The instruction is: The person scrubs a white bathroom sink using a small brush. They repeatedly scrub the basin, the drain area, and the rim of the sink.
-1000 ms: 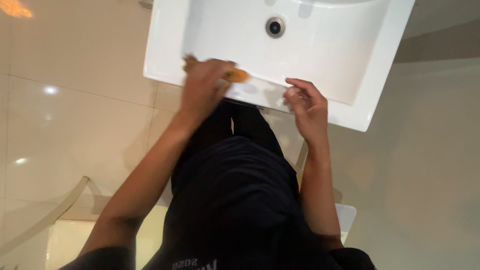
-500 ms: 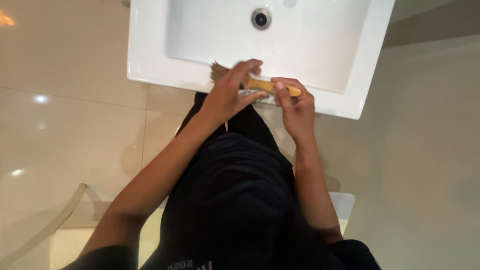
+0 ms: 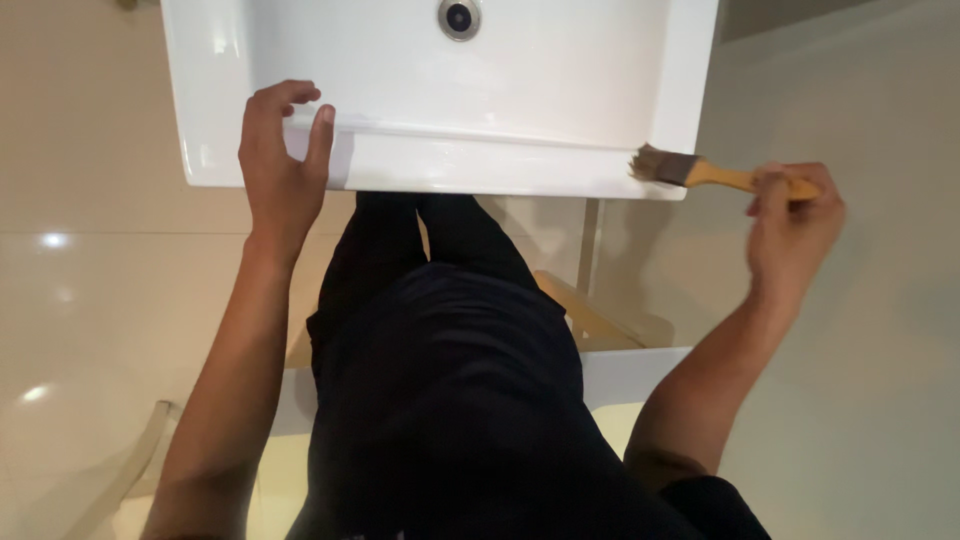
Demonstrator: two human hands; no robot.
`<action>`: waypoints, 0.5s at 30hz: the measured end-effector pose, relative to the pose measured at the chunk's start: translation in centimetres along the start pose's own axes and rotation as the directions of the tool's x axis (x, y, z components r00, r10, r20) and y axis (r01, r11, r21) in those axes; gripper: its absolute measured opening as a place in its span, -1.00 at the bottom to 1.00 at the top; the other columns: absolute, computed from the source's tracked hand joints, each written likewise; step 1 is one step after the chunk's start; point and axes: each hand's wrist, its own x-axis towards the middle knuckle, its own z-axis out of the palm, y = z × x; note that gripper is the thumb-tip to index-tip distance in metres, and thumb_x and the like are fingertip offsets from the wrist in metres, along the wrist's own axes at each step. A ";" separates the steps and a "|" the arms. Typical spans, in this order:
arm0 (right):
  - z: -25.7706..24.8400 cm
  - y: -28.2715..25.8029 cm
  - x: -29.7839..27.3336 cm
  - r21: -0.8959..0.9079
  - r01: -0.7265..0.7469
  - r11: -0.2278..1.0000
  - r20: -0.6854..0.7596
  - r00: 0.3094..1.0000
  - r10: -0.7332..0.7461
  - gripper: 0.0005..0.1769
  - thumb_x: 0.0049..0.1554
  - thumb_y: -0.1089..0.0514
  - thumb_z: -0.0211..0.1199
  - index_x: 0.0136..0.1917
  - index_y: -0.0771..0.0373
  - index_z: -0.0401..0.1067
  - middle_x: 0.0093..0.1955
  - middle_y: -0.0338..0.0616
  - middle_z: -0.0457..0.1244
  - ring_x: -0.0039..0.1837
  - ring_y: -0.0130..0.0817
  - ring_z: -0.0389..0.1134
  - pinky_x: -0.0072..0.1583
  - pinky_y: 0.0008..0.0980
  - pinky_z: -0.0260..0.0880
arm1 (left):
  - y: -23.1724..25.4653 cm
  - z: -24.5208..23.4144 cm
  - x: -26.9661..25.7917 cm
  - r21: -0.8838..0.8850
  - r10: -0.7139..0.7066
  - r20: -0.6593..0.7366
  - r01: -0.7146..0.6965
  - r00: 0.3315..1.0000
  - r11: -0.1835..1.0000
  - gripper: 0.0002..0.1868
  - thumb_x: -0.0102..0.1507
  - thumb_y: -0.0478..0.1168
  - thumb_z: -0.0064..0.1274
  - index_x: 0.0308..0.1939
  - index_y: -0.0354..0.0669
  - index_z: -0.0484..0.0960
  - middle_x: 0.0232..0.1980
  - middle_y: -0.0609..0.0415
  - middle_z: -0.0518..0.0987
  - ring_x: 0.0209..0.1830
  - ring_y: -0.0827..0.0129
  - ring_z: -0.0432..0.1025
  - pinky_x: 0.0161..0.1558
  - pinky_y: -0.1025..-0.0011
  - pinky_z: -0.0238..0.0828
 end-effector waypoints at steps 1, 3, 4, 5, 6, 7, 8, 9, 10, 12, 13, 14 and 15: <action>0.9 -0.7 -0.3 -0.049 0.023 0.999 0.017 1.000 -0.022 -0.85 0.45 0.31 0.11 -0.01 0.39 0.34 -0.21 -0.16 0.29 -0.23 -0.51 0.24 -0.15 -0.48 0.23 | 0.1 0.1 0.3 -0.003 0.015 0.001 -0.015 1.000 1.000 -0.74 0.53 -0.27 0.17 0.24 -0.25 0.51 0.17 -0.03 0.60 0.21 0.19 0.51 0.22 0.25 0.45; 4.6 -2.4 -1.5 -0.165 0.113 0.980 0.053 0.993 -0.106 -0.70 0.52 0.21 0.12 -0.08 0.36 0.30 -0.34 -0.17 0.21 -0.29 -0.49 0.20 -0.21 -0.46 0.18 | 0.5 0.3 0.8 -0.009 0.044 0.003 -0.044 0.999 0.999 -0.70 0.54 -0.24 0.13 0.29 -0.28 0.47 0.15 -0.05 0.61 0.17 0.17 0.53 0.18 0.26 0.46; 6.9 -3.4 -1.8 -0.231 0.180 0.956 0.076 0.983 -0.167 -0.71 0.50 0.18 0.12 -0.07 0.34 0.32 -0.33 -0.18 0.22 -0.28 -0.47 0.23 -0.21 -0.43 0.20 | 0.7 0.5 0.9 0.022 -0.007 0.025 0.007 1.000 1.000 -0.70 0.52 -0.22 0.12 0.27 -0.27 0.48 0.09 -0.04 0.64 0.08 0.19 0.55 0.10 0.28 0.47; 9.1 -4.5 -2.5 -0.149 0.140 0.979 0.100 0.987 -0.126 -0.71 0.48 0.16 0.11 -0.09 0.31 0.33 -0.35 -0.21 0.24 -0.28 -0.51 0.29 -0.22 -0.46 0.28 | 1.0 0.7 1.0 0.055 -0.060 0.046 0.058 0.997 0.997 -0.69 0.51 -0.19 0.11 0.26 -0.25 0.49 0.04 -0.02 0.67 -0.01 0.22 0.57 0.01 0.31 0.48; 11.3 -5.6 -3.1 -0.067 0.097 0.993 0.128 0.988 -0.087 -0.71 0.46 0.14 0.09 -0.11 0.29 0.33 -0.36 -0.24 0.26 -0.29 -0.54 0.34 -0.22 -0.49 0.36 | 1.2 0.8 1.0 0.089 -0.114 0.066 0.108 0.991 0.990 -0.69 0.50 -0.16 0.10 0.24 -0.24 0.49 -0.02 -0.01 0.69 -0.10 0.24 0.59 -0.07 0.33 0.49; 13.4 -6.5 -3.5 0.005 0.095 0.995 0.153 0.984 -0.095 -0.71 0.45 0.13 0.07 -0.10 0.29 0.33 -0.36 -0.23 0.26 -0.29 -0.53 0.35 -0.22 -0.48 0.38 | 1.2 0.9 1.0 0.106 -0.102 0.062 0.095 0.993 0.990 -0.69 0.51 -0.14 0.08 0.25 -0.23 0.49 -0.06 0.00 0.69 -0.12 0.25 0.60 -0.11 0.34 0.49; 15.2 -7.4 -3.9 0.076 0.092 0.993 0.178 0.979 -0.104 -0.71 0.45 0.12 0.05 -0.10 0.29 0.33 -0.35 -0.22 0.27 -0.29 -0.51 0.35 -0.21 -0.48 0.39 | 1.2 1.0 1.1 0.123 -0.090 0.057 0.082 0.994 0.989 -0.69 0.52 -0.12 0.06 0.25 -0.22 0.49 -0.10 0.00 0.69 -0.13 0.25 0.60 -0.14 0.34 0.49; 16.9 -8.2 -4.4 0.237 0.097 0.967 0.242 0.958 -0.155 -0.72 0.46 0.12 0.04 -0.05 0.32 0.34 -0.26 -0.18 0.26 -0.24 -0.48 0.37 -0.18 -0.46 0.44 | 1.1 1.1 1.1 0.139 -0.076 0.055 0.067 0.996 0.988 -0.69 0.54 -0.10 0.05 0.25 -0.21 0.48 -0.14 0.00 0.69 -0.15 0.26 0.61 -0.17 0.35 0.48; 18.2 -8.8 -4.8 0.391 0.087 0.916 0.296 0.931 -0.215 -0.72 0.46 0.11 0.04 -0.01 0.35 0.36 -0.18 -0.15 0.26 -0.20 -0.44 0.39 -0.16 -0.44 0.49 | 1.0 1.0 1.0 0.114 -0.117 0.061 0.110 0.991 0.987 -0.68 0.55 -0.09 0.00 0.27 -0.21 0.47 -0.16 0.01 0.68 -0.16 0.28 0.61 -0.16 0.35 0.48; 19.5 -9.0 -5.3 0.443 -0.062 0.895 0.348 0.931 -0.108 -0.72 0.46 0.11 0.06 -0.04 0.35 0.33 -0.19 -0.14 0.26 -0.19 -0.42 0.40 -0.15 -0.41 0.51 | 0.8 0.9 1.0 0.058 -0.192 0.081 0.187 0.978 0.981 -0.67 0.59 -0.06 -0.08 0.31 -0.20 0.45 -0.19 0.04 0.67 -0.17 0.32 0.61 -0.16 0.36 0.47; 19.8 -8.7 -5.2 0.463 -0.132 0.877 0.373 0.926 -0.057 -0.71 0.45 0.11 0.06 -0.05 0.35 0.32 -0.20 -0.14 0.26 -0.19 -0.42 0.40 -0.15 -0.40 0.52 | 0.8 1.0 1.2 0.062 -0.206 0.081 0.201 0.975 0.978 -0.66 0.58 -0.06 -0.08 0.30 -0.21 0.45 -0.22 0.05 0.67 -0.18 0.31 0.60 -0.16 0.35 0.47; 19.4 -7.9 -4.6 0.453 -0.140 0.881 0.355 0.934 -0.033 -0.73 0.43 0.11 0.04 -0.04 0.34 0.31 -0.18 -0.14 0.26 -0.22 -0.42 0.39 -0.18 -0.40 0.49 | 0.9 1.0 1.2 0.066 -0.220 0.081 0.215 0.972 0.974 -0.66 0.58 -0.05 -0.08 0.29 -0.21 0.46 -0.24 0.05 0.67 -0.19 0.31 0.59 -0.17 0.35 0.46; 18.2 -6.8 -3.7 0.440 -0.150 0.886 0.339 0.941 -0.009 -0.75 0.40 0.11 0.02 -0.03 0.33 0.31 -0.17 -0.15 0.25 -0.25 -0.41 0.39 -0.21 -0.40 0.46 | 1.1 1.0 1.1 0.069 -0.239 0.080 0.234 0.968 0.970 -0.66 0.57 -0.05 -0.07 0.28 -0.22 0.46 -0.26 0.05 0.66 -0.21 0.31 0.58 -0.18 0.35 0.46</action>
